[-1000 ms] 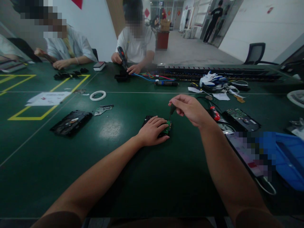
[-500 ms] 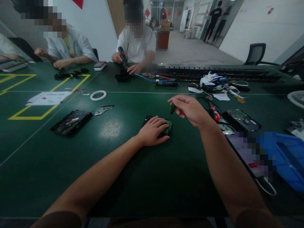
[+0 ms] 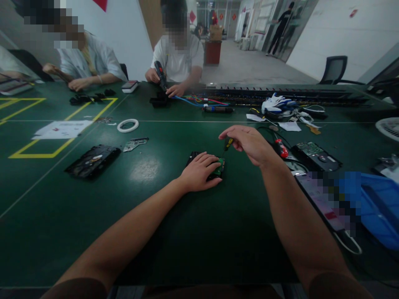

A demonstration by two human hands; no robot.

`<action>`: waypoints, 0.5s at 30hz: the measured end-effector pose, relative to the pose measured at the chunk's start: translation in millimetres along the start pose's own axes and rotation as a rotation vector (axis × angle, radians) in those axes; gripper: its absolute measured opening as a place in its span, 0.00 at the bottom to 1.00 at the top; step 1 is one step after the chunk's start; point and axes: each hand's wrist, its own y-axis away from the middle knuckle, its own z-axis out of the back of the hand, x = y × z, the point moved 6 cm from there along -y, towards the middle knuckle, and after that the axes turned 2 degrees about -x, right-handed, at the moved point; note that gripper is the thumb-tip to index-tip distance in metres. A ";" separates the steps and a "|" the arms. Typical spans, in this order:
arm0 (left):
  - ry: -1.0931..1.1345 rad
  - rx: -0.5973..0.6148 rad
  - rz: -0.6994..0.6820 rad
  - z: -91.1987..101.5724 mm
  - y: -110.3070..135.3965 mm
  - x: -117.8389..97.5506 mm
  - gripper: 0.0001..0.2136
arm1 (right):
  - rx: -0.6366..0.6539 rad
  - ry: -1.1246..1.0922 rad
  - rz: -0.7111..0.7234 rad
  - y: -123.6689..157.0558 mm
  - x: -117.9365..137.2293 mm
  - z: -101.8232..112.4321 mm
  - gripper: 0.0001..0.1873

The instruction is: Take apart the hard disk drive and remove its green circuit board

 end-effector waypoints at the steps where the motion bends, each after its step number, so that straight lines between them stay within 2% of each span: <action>1: 0.003 -0.001 -0.001 -0.1 0.1 0.2 0.27 | -0.004 0.010 0.003 0.1 0.1 -0.2 0.10; 7: -0.004 0.004 -0.003 -0.5 0.8 1.1 0.27 | -0.006 -0.038 -0.035 -1.2 -7.1 -3.7 0.06; 11: -0.006 0.004 -0.001 0.6 1.2 0.6 0.27 | -0.028 -0.078 -0.084 -0.9 -12.6 -6.2 0.11; 15: -0.001 0.007 -0.003 1.9 1.2 -0.1 0.27 | -0.009 -0.073 -0.065 -0.3 -12.1 -7.8 0.14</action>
